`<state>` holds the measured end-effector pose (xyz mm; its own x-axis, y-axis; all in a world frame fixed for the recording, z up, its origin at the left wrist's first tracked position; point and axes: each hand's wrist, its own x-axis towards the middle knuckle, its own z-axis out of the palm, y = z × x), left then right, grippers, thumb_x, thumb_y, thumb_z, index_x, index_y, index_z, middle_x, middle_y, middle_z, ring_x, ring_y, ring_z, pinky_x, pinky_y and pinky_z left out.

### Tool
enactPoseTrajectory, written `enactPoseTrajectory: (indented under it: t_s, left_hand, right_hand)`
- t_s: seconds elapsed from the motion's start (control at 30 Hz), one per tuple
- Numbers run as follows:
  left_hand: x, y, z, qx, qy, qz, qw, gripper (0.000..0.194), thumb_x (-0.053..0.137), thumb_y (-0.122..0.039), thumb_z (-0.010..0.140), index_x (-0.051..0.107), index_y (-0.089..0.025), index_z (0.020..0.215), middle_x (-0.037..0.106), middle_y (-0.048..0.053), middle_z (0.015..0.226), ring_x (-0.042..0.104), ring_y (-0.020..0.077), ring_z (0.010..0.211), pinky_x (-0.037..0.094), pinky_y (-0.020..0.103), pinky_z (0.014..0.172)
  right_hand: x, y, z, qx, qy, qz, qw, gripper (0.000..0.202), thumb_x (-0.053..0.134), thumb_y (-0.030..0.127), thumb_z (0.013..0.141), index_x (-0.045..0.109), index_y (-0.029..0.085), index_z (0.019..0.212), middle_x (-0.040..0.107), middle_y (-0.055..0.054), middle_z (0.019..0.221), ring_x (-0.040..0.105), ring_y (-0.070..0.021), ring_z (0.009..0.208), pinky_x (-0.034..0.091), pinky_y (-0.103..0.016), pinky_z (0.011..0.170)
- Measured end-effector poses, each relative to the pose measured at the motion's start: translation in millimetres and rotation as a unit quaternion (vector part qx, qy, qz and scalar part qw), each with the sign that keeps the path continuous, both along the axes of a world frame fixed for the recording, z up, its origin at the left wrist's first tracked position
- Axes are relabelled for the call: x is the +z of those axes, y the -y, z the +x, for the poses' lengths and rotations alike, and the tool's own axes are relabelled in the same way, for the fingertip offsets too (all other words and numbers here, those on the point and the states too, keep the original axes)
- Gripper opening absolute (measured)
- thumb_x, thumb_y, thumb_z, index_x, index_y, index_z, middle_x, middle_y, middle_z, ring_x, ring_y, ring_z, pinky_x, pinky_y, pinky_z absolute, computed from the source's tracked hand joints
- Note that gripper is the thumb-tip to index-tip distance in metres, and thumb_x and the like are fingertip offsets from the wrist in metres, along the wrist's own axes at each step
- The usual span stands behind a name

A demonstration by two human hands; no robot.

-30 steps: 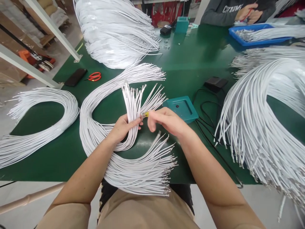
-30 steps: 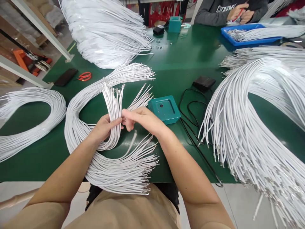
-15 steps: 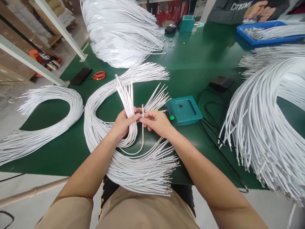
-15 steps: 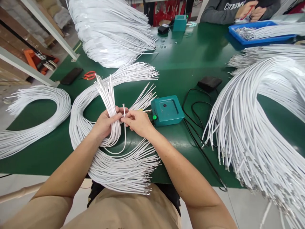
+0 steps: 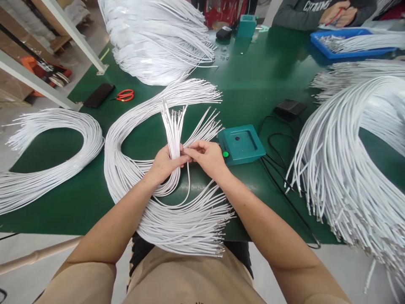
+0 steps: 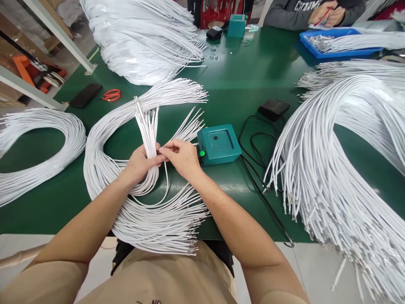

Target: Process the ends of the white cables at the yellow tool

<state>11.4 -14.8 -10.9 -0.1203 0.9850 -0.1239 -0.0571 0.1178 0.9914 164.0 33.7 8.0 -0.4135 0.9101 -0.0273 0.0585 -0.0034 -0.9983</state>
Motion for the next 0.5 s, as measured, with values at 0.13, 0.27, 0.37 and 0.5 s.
enactPoseTrajectory:
  t_s: [0.13, 0.27, 0.37, 0.5]
  left_hand:
    - [3.2, 0.4, 2.2, -0.002, 0.009, -0.001, 1.0, 0.042, 0.083, -0.03, 0.061, 0.054, -0.015, 0.089, 0.066, 0.0, 0.075, 0.065, 0.0139, 0.067, 0.047, 0.021, 0.053]
    - [7.5, 1.3, 4.5, 0.009, 0.019, -0.002, 1.0, 0.043, 0.084, -0.028, 0.06, 0.053, -0.016, 0.087, 0.065, -0.001, 0.074, 0.065, 0.0135, 0.065, 0.047, 0.021, 0.052]
    - [9.1, 2.5, 5.6, 0.008, 0.014, -0.001, 1.0, 0.045, 0.085, -0.026, 0.058, 0.051, -0.016, 0.086, 0.066, -0.001, 0.075, 0.065, 0.0136, 0.064, 0.047, 0.021, 0.051]
    - [9.6, 3.6, 6.9, -0.031, 0.003, 0.009, 0.999, 0.04, 0.08, -0.032, 0.066, 0.051, -0.016, 0.089, 0.069, 0.004, 0.08, 0.068, 0.0165, 0.069, 0.048, 0.023, 0.052]
  right_hand:
    - [2.5, -1.8, 3.2, 0.026, -0.09, -0.135, 0.986, 0.017, 0.071, 0.03, 0.068, 0.071, 0.014, 0.074, 0.065, 0.0, 0.065, 0.054, -0.0081, 0.057, 0.045, -0.023, 0.059]
    - [2.2, -3.5, 4.0, 0.065, -0.159, -0.262, 0.95, 0.015, 0.072, 0.028, 0.065, 0.066, 0.014, 0.064, 0.054, 0.004, 0.052, 0.048, -0.0063, 0.051, 0.041, -0.021, 0.054]
    - [3.1, -2.5, 2.5, 0.061, -0.164, -0.271, 0.946, 0.009, 0.066, 0.022, 0.066, 0.064, 0.015, 0.063, 0.047, 0.006, 0.047, 0.041, -0.0055, 0.047, 0.039, -0.021, 0.052]
    - [8.3, -0.2, 0.5, 0.037, -0.168, -0.203, 0.964, 0.014, 0.062, 0.024, 0.071, 0.07, 0.016, 0.079, 0.042, 0.008, 0.048, 0.04, -0.0063, 0.047, 0.037, -0.022, 0.051]
